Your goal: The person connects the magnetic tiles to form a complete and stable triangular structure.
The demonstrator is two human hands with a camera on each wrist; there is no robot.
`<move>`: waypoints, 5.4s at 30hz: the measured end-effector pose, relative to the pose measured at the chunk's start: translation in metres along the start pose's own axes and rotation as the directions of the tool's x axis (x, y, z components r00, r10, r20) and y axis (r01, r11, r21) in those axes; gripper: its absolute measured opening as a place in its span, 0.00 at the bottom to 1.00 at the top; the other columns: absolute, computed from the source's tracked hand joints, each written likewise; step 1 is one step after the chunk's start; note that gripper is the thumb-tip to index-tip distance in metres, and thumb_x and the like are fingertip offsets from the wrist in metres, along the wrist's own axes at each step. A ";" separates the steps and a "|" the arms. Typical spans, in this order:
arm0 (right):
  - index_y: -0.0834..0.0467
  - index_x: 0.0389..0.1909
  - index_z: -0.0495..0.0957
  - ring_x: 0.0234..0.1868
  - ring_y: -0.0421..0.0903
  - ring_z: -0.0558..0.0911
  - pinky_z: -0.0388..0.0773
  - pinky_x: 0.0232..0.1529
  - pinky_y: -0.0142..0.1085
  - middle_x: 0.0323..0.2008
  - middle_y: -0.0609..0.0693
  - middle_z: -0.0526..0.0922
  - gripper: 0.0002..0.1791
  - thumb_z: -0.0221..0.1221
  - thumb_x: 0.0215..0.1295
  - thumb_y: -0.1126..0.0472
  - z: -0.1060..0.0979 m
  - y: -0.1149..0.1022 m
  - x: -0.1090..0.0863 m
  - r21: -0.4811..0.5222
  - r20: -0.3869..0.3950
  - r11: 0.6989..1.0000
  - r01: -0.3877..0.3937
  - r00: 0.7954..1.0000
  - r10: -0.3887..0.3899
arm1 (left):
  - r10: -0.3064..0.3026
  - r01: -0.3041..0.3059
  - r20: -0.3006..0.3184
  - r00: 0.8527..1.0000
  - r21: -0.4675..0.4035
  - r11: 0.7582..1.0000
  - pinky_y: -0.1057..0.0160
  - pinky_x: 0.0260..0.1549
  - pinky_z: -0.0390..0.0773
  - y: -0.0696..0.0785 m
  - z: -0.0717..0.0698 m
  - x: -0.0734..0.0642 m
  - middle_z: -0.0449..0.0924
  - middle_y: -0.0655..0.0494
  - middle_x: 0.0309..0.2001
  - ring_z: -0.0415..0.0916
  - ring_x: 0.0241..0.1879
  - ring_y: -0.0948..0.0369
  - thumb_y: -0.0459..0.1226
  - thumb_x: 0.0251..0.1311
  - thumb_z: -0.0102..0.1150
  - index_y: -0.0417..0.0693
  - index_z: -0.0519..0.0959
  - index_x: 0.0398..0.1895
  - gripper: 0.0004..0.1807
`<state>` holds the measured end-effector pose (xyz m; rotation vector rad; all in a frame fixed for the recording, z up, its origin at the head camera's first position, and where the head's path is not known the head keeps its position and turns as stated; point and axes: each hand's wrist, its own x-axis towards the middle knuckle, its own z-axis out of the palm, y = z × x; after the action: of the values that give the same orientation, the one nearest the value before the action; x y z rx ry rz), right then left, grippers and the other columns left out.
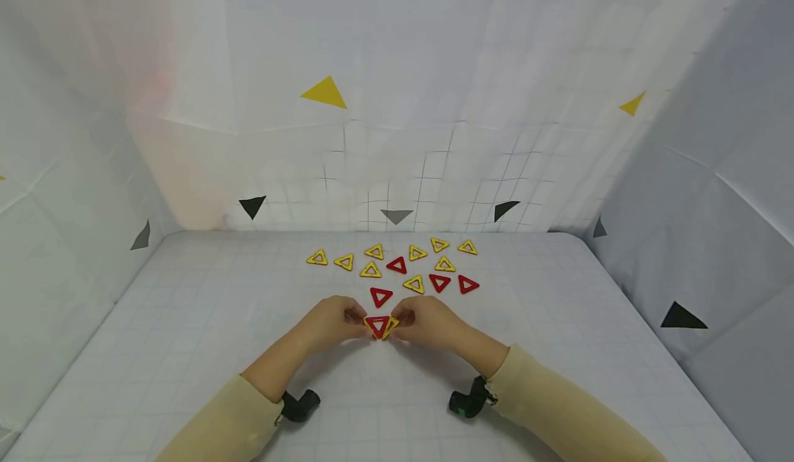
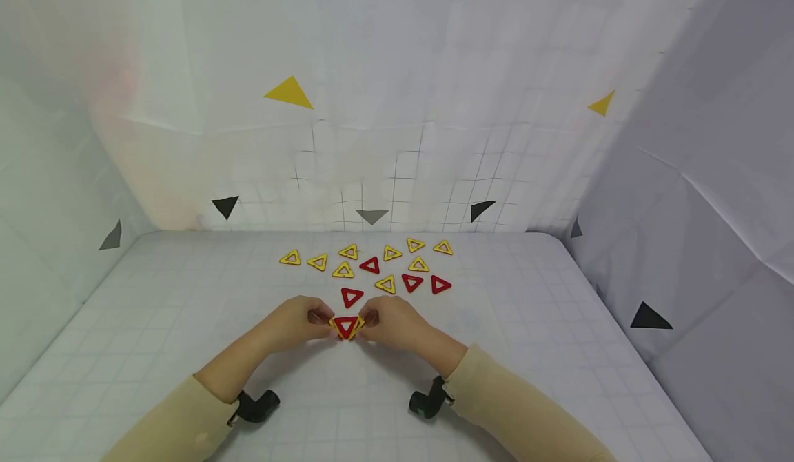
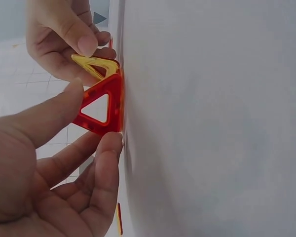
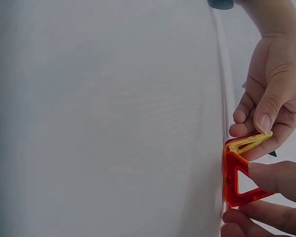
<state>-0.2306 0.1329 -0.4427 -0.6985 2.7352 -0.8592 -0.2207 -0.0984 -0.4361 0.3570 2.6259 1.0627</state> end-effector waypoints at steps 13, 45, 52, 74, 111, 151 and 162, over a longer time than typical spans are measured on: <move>0.54 0.42 0.85 0.32 0.37 0.78 0.77 0.31 0.32 0.31 0.38 0.83 0.13 0.73 0.57 0.56 -0.001 -0.001 0.002 0.021 -0.018 1.000 0.016 1.000 -0.016 | -0.007 0.007 -0.015 1.000 -0.028 1.000 0.62 0.36 0.77 -0.002 0.003 0.007 0.81 0.62 0.33 0.76 0.34 0.62 0.46 0.51 0.77 0.50 0.84 0.37 0.15; 0.50 0.39 0.86 0.30 0.37 0.79 0.78 0.32 0.32 0.31 0.35 0.83 0.10 0.73 0.58 0.54 0.001 -0.002 0.008 0.057 -0.019 0.998 0.023 1.000 -0.022 | 0.042 -0.038 0.030 0.999 -0.145 0.989 0.61 0.37 0.75 -0.014 0.004 0.019 0.82 0.61 0.33 0.76 0.35 0.62 0.45 0.51 0.77 0.50 0.83 0.34 0.14; 0.50 0.38 0.86 0.30 0.36 0.79 0.78 0.32 0.32 0.30 0.35 0.83 0.09 0.73 0.58 0.53 0.000 -0.003 0.008 0.051 -0.016 0.998 0.029 0.999 -0.028 | 0.020 -0.016 0.026 0.999 -0.147 0.989 0.60 0.36 0.75 -0.014 0.005 0.019 0.82 0.61 0.33 0.76 0.35 0.60 0.45 0.52 0.76 0.51 0.83 0.33 0.13; 0.51 0.37 0.88 0.31 0.35 0.80 0.78 0.34 0.31 0.31 0.36 0.86 0.06 0.71 0.60 0.56 0.002 -0.005 0.008 0.055 -0.016 0.998 0.043 0.999 -0.042 | 0.011 -0.010 0.006 1.000 -0.145 0.989 0.62 0.31 0.74 -0.011 0.006 0.018 0.81 0.59 0.30 0.74 0.32 0.60 0.45 0.53 0.76 0.49 0.83 0.32 0.13; 0.52 0.35 0.86 0.29 0.37 0.78 0.77 0.32 0.32 0.29 0.38 0.85 0.04 0.69 0.62 0.64 0.004 -0.003 0.005 0.074 0.005 0.996 0.049 0.999 -0.050 | -0.020 0.026 0.034 0.999 -0.192 0.981 0.61 0.36 0.79 -0.002 0.006 0.013 0.81 0.57 0.34 0.77 0.36 0.59 0.39 0.51 0.77 0.45 0.80 0.41 0.17; 0.53 0.45 0.86 0.43 0.45 0.77 0.77 0.43 0.40 0.39 0.46 0.82 0.09 0.67 0.64 0.62 -0.047 0.051 0.034 0.005 -0.106 0.990 -0.143 0.984 0.143 | 0.027 -0.005 0.110 0.994 -0.195 0.981 0.60 0.44 0.79 -0.005 0.003 0.014 0.80 0.59 0.44 0.77 0.44 0.59 0.38 0.55 0.74 0.49 0.81 0.51 0.19; 0.55 0.50 0.85 0.41 0.46 0.74 0.73 0.43 0.39 0.38 0.49 0.79 0.15 0.68 0.62 0.64 -0.047 0.060 0.044 -0.026 -0.067 0.993 -0.112 0.992 0.110 | 0.037 -0.007 0.131 0.991 -0.219 0.976 0.61 0.44 0.79 -0.009 0.004 0.015 0.81 0.59 0.45 0.78 0.45 0.61 0.37 0.56 0.73 0.50 0.82 0.51 0.19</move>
<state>-0.3065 0.1774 -0.4414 -0.5266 2.8193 -0.8318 -0.2344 -0.0969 -0.4476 0.3943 2.3643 1.2730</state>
